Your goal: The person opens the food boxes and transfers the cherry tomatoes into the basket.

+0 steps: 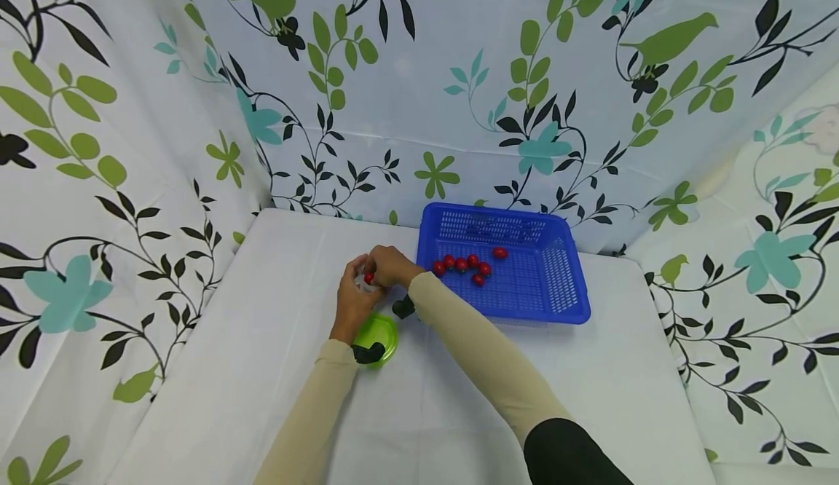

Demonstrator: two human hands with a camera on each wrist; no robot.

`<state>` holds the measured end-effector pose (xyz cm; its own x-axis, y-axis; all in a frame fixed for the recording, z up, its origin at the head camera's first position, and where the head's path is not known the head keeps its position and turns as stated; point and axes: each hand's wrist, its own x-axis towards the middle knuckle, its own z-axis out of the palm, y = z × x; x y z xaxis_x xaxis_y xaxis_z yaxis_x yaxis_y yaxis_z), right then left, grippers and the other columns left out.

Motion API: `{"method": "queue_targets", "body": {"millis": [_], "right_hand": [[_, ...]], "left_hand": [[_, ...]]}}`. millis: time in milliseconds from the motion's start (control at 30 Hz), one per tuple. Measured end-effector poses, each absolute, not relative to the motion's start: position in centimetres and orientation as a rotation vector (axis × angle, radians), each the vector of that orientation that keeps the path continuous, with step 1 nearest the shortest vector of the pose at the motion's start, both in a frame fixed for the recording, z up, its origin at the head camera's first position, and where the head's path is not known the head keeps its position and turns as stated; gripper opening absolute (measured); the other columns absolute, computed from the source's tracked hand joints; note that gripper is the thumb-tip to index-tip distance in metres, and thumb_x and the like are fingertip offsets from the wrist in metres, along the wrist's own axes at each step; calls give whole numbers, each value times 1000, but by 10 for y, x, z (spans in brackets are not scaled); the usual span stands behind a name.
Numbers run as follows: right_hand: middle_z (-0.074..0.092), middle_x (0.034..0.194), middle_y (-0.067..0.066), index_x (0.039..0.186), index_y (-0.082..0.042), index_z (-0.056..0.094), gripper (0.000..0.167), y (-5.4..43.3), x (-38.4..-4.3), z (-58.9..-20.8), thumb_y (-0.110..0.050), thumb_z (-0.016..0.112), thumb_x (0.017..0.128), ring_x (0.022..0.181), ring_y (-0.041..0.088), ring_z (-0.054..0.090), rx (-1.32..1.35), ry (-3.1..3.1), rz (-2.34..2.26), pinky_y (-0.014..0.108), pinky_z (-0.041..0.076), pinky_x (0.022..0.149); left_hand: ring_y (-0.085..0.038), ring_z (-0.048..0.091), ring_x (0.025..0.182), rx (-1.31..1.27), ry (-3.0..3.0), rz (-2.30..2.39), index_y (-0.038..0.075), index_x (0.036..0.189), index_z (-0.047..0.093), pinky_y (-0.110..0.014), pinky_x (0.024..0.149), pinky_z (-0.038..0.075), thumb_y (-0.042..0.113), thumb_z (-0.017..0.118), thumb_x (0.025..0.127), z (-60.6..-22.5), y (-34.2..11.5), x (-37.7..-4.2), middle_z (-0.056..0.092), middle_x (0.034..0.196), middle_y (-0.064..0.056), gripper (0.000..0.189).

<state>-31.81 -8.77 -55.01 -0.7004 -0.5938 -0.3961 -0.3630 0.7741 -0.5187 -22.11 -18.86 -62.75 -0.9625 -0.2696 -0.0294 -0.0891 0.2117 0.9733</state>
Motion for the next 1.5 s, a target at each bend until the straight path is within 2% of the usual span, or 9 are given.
{"method": "queue_targets", "body": {"millis": [100, 267, 500, 667, 767, 1067, 1500], "right_hand": [[75, 117, 7, 125, -9, 77, 29, -86, -319, -549, -1, 71, 97, 96, 19, 65, -688, 2382, -581, 27, 61, 82], [76, 123, 8, 126, -9, 76, 30, -83, -316, -540, -3, 74, 97, 100, 20, 67, -673, 2380, -630, 28, 62, 83], [78, 123, 5, 120, -10, 78, 27, -77, -312, -532, -2, 77, 94, 103, 17, 68, -742, 2429, -714, 25, 60, 82], [78, 123, 8, 123, -8, 78, 31, -64, -313, -523, -1, 79, 93, 107, 21, 72, -757, 2431, -816, 27, 63, 82], [78, 124, 8, 125, -8, 78, 32, -55, -316, -518, -3, 79, 94, 112, 22, 72, -765, 2442, -840, 29, 63, 88], [77, 126, 8, 130, -9, 76, 34, -32, -323, -507, -5, 77, 96, 116, 24, 72, -706, 2464, -933, 37, 61, 100], [75, 131, 9, 130, -11, 76, 33, -4, -322, -492, -10, 77, 97, 114, 24, 74, -729, 2517, -940, 37, 61, 101]], "left_hand": [[-30, 42, 152, 345, -2332, -1842, 19, 160, 39, -55, 128, 35, 17, 81, 92, -626, -188, -221, 45, 164, -10, 80], [-30, 42, 152, 333, -2326, -1838, 18, 159, 40, -56, 128, 35, 18, 83, 92, -624, -187, -221, 46, 163, -9, 80], [-30, 45, 150, 347, -2337, -1828, 18, 159, 39, -57, 127, 35, 20, 85, 91, -625, -188, -221, 47, 162, -9, 82], [-32, 39, 154, 362, -2349, -1807, 20, 159, 39, -59, 127, 34, 22, 86, 91, -627, -185, -220, 43, 166, -8, 83], [-31, 36, 156, 371, -2336, -1815, 19, 160, 39, -59, 128, 33, 22, 87, 90, -627, -184, -221, 42, 168, -7, 85], [-30, 33, 158, 361, -2309, -1829, 18, 160, 40, -58, 129, 30, 22, 89, 88, -629, -184, -222, 41, 169, -5, 87], [-30, 32, 159, 367, -2300, -1821, 19, 160, 41, -59, 128, 31, 21, 88, 88, -632, -183, -223, 42, 169, -3, 85]]}}
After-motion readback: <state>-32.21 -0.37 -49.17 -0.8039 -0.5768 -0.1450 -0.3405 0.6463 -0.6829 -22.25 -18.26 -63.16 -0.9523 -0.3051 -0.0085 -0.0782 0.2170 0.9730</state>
